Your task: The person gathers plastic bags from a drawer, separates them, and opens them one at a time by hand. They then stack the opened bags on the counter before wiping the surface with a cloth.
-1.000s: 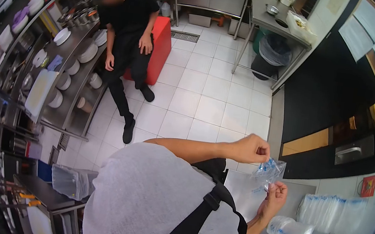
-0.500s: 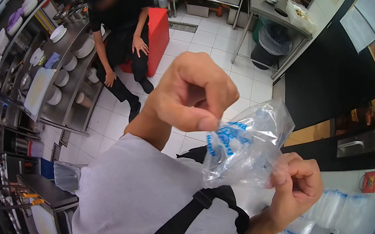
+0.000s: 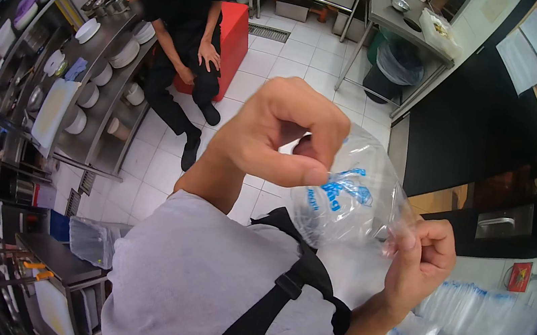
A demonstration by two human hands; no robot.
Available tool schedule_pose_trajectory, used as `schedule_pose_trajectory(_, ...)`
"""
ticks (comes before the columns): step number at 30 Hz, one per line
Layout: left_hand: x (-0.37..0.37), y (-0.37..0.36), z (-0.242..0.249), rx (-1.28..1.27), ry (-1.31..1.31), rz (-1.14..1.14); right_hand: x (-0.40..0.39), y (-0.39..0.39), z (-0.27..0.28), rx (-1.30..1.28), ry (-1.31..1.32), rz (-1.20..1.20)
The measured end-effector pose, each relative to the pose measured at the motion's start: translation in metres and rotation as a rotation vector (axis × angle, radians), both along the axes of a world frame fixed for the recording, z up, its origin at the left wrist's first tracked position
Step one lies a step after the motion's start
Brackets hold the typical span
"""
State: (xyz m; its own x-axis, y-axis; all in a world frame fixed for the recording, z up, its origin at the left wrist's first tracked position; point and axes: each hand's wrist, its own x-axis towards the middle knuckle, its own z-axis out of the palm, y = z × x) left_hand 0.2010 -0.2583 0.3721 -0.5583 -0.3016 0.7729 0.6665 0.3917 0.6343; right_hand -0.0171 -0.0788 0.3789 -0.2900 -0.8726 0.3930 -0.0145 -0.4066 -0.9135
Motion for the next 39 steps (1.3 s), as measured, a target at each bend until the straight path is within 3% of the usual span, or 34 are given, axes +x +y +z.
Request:
schedule_pose_trajectory(8, 0.006, -0.008, 0.009, -0.037, 0.181, -0.165, 0.01, 0.001, 0.013, -0.108, 0.137, 0.121)
schedule_pose_trajectory(11, 0.005, -0.003, 0.004, 0.039, 0.076, 0.07, 0.012, 0.004, 0.012, -0.001, 0.058, 0.01)
schedule_pose_trajectory(12, 0.01, -0.012, 0.003, -0.011, -0.081, 0.099, 0.013, 0.004, 0.012, 0.061, 0.018, -0.049)
schedule_pose_trajectory(15, -0.019, -0.022, -0.004, -0.229, 0.023, 0.136, -0.008, -0.011, -0.011, 0.057, 0.006, -0.122)
schedule_pose_trajectory(20, -0.07, 0.02, -0.044, -0.419, -0.208, 0.326, -0.02, -0.027, -0.036, 0.138, -0.056, -0.111)
schedule_pose_trajectory(24, -0.104, 0.03, -0.093, -0.147, -0.254, 0.303, -0.04, -0.027, -0.065, 0.125, 0.049, -0.072)
schedule_pose_trajectory(26, -0.105, -0.001, -0.103, -0.161, -0.291, 0.444, -0.05, -0.017, -0.055, 0.108, 0.226, -0.266)
schedule_pose_trajectory(28, -0.102, -0.028, -0.095, 0.288, -0.011, 0.437, -0.071, 0.002, -0.044, 0.085, 0.315, -0.448)
schedule_pose_trajectory(29, -0.098, -0.054, -0.108, 0.463, -0.033, 0.554, -0.089, 0.016, -0.038, 0.068, 0.317, -0.539)
schedule_pose_trajectory(30, -0.092, -0.08, -0.114, 0.409, 0.11, 0.644, -0.101, 0.028, -0.029, 0.004, 0.282, -0.63)
schedule_pose_trajectory(32, -0.09, -0.108, -0.107, 0.77, 0.352, 0.773, -0.122, 0.057, -0.008, -0.139, 0.321, -0.816)
schedule_pose_trajectory(35, -0.078, -0.135, -0.142, 1.19, 0.476, 0.184, -0.133, 0.076, 0.001, -0.406, 0.534, -0.964)
schedule_pose_trajectory(37, -0.125, -0.118, -0.174, 1.306, 0.329, 0.294, -0.124, 0.047, -0.02, -0.509, 0.726, -0.958)
schedule_pose_trajectory(38, -0.154, -0.088, -0.177, 1.463, 0.262, 0.332, -0.107, 0.023, -0.041, -0.405, 0.662, -0.925)
schedule_pose_trajectory(39, -0.184, -0.058, -0.198, 1.551, 0.175, 0.216, -0.087, -0.003, -0.075, -0.301, 0.735, -0.769)
